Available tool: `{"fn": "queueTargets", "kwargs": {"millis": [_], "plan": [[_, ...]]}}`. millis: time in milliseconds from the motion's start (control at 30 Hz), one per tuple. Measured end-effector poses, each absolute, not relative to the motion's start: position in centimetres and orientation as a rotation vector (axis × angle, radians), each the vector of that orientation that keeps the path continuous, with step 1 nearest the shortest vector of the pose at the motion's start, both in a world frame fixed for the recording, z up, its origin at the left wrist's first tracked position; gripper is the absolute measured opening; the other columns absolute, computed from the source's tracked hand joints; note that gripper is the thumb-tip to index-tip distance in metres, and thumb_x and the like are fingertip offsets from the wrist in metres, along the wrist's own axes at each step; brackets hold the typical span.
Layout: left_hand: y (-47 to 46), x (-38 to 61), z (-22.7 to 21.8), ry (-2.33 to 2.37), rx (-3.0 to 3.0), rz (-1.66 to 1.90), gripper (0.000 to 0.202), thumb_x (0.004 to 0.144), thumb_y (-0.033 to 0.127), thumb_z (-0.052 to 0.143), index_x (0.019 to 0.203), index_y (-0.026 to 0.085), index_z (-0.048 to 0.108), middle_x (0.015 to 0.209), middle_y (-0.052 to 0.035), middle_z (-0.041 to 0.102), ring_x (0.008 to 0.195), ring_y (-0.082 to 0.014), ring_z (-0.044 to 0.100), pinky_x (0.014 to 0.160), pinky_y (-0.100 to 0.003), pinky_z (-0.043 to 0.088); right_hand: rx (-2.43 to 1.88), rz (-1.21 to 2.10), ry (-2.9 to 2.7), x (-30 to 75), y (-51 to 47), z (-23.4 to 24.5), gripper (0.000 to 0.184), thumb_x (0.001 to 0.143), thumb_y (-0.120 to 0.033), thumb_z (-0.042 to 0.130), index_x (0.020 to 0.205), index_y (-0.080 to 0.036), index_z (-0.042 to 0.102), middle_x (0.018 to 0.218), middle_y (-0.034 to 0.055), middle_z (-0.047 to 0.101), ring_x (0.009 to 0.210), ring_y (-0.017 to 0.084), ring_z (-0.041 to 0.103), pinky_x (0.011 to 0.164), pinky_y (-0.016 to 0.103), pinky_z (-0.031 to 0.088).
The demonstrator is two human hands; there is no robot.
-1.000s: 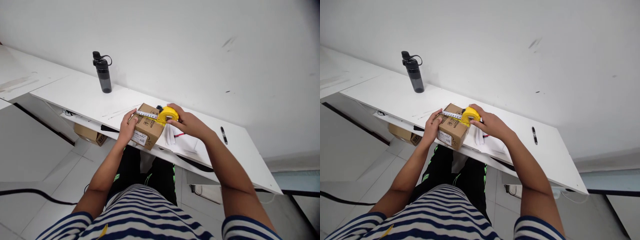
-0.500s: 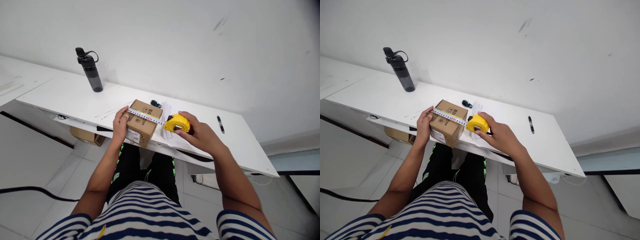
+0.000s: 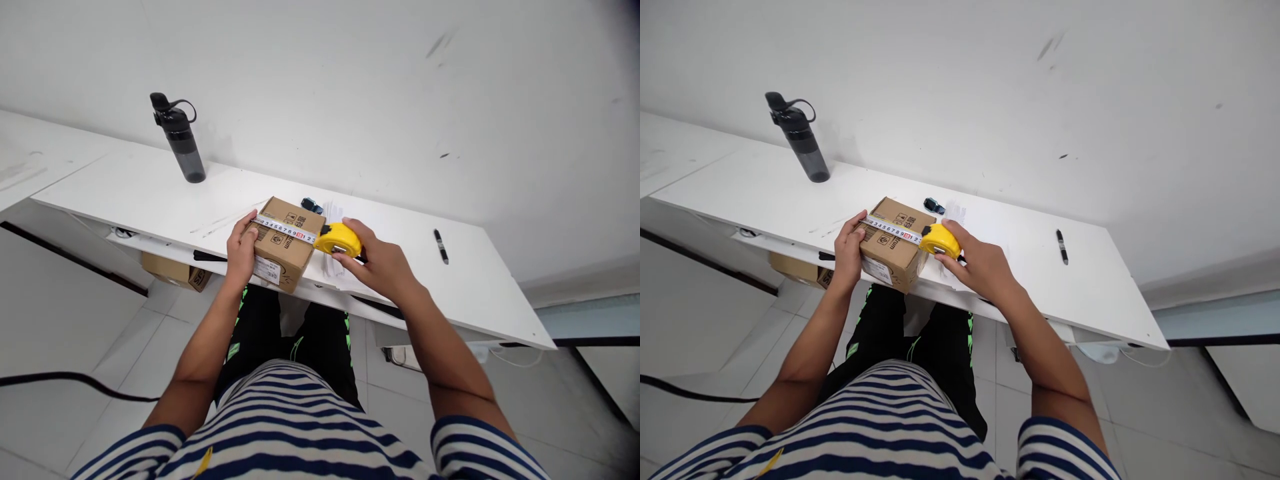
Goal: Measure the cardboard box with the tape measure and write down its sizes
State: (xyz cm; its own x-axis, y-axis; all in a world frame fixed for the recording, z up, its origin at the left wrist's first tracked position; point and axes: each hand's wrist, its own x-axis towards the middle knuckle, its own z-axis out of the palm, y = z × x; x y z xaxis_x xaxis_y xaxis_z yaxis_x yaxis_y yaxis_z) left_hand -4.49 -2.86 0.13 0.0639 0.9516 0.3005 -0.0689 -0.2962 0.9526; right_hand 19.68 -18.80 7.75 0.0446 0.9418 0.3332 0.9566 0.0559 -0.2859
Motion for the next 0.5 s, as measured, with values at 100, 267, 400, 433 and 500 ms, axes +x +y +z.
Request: {"fn": "queueTargets", "kwargs": {"millis": [100,267,400,433,500], "plan": [[-2.8,-4.3,0.2,0.966,1.387,1.405,0.044,0.083,0.030,0.056,0.123,0.022,0.072,0.129,-0.0043,0.072,0.124,-0.0255,0.063,0.112,-0.040,0.048,-1.911,-0.062,-1.931,18.9,-17.3,8.8,0.069,0.094,-0.064,0.046,0.152,-0.026,0.042,0.126,0.0097,0.072,0.068,0.022,0.066,0.062,0.036,0.050],[-3.3,-3.9,0.4,0.972,1.440,1.426,0.043,0.085,0.029,0.055,0.125,0.022,0.070,0.133,-0.0048,0.070,0.127,-0.0248,0.061,0.114,-0.039,0.046,-1.820,0.039,-2.083,15.8,-12.5,10.5,0.070,0.096,-0.060,0.045,0.156,-0.024,0.035,0.106,0.0073,0.076,0.072,0.023,0.066,0.061,0.030,0.044],[-3.2,-3.8,0.6,0.967,1.432,1.447,0.044,0.086,0.030,0.056,0.128,0.021,0.068,0.134,-0.0055,0.069,0.129,-0.0250,0.060,0.114,-0.038,0.046,-1.706,0.131,-2.239,12.4,-7.4,11.5,0.073,0.097,-0.055,0.045,0.159,-0.023,0.025,0.105,0.0073,0.077,0.078,0.023,0.066,0.065,0.028,0.042],[-3.0,-3.8,0.7,0.962,1.426,1.449,0.046,0.087,0.031,0.056,0.131,0.022,0.065,0.134,-0.0059,0.069,0.129,-0.0248,0.061,0.113,-0.037,0.047,-1.683,0.131,-2.259,11.9,-6.5,11.7,0.072,0.098,-0.054,0.045,0.159,-0.022,0.026,0.105,0.0075,0.077,0.080,0.023,0.066,0.067,0.029,0.043],[-2.6,-3.9,0.7,0.956,1.414,1.450,0.054,0.087,0.032,0.057,0.141,0.024,0.057,0.135,-0.0066,0.067,0.127,-0.0237,0.062,0.111,-0.036,0.049,-1.655,0.082,-2.272,11.5,-5.6,12.2,0.068,0.098,-0.053,0.044,0.157,-0.021,0.030,0.106,0.0080,0.076,0.084,0.024,0.067,0.071,0.030,0.045]]}}
